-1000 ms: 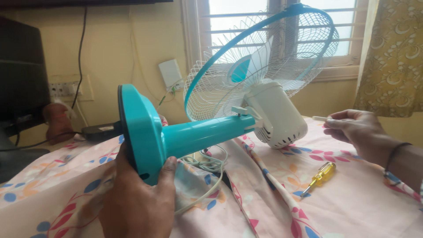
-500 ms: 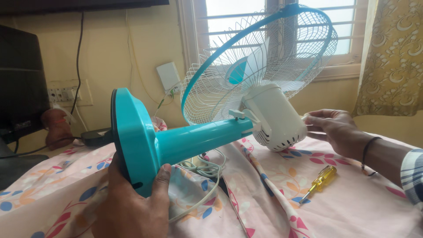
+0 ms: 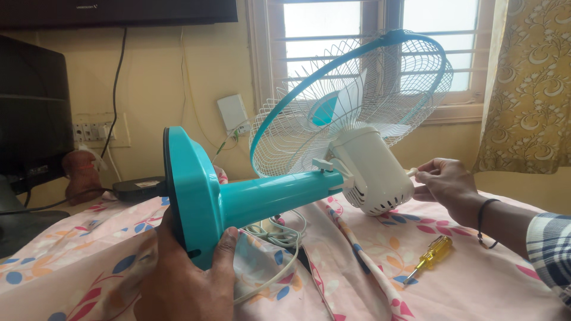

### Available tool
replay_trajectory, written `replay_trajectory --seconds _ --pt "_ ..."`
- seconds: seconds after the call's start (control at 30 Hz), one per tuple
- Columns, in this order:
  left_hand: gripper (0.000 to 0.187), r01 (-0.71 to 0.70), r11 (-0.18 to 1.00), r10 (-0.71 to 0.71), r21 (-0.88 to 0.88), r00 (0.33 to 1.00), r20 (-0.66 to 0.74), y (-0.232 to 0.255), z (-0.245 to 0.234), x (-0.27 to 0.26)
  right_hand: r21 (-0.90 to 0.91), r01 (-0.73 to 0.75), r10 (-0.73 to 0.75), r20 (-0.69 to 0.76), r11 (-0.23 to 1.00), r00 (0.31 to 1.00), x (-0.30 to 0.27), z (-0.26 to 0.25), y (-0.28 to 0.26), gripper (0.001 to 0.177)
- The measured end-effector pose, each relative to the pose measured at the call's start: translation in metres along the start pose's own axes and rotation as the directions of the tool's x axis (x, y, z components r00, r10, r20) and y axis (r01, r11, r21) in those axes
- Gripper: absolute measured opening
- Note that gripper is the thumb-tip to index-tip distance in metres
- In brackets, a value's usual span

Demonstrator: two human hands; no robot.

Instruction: The person assembles a table fan by attaching the motor housing to the stand, securing the base with a screwdriver, and organizing the power cord. The person then positions the fan upright on the bed.

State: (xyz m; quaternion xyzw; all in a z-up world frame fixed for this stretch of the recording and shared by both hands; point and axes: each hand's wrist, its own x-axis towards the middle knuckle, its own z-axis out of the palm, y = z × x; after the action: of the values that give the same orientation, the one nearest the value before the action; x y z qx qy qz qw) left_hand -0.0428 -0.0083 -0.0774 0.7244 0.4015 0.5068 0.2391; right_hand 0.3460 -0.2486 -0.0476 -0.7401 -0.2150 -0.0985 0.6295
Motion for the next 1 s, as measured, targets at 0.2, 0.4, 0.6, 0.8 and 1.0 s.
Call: replay_trajectory --seconds 0.2,0.4,0.6,0.8,1.0 --pt "0.087 0.002 0.998 -0.002 0.059 1.0 -0.002 0.015 -0.011 -0.006 -0.008 0.035 -0.033 0.145 0.999 0.989 -0.008 -0.001 -0.003 0.025" --pt "0.087 0.047 0.994 -0.055 0.1 0.996 0.071 0.02 -0.018 -0.008 0.117 -0.13 0.098 0.25 0.985 0.963 -0.007 -0.012 0.001 0.024" --pt "0.087 0.057 0.994 -0.058 0.097 0.998 0.008 0.021 -0.019 -0.011 0.336 -0.271 0.21 0.207 0.902 0.956 -0.007 -0.01 0.014 0.025" --pt "0.088 0.087 0.991 -0.09 0.103 0.996 0.028 0.018 -0.018 -0.011 0.335 -0.304 0.266 0.156 0.892 0.951 -0.011 -0.016 0.014 0.028" --pt "0.096 0.047 0.995 -0.048 0.091 0.999 0.012 0.019 -0.019 -0.009 0.069 -0.133 0.139 -0.085 0.989 0.987 -0.052 -0.007 -0.037 0.034"
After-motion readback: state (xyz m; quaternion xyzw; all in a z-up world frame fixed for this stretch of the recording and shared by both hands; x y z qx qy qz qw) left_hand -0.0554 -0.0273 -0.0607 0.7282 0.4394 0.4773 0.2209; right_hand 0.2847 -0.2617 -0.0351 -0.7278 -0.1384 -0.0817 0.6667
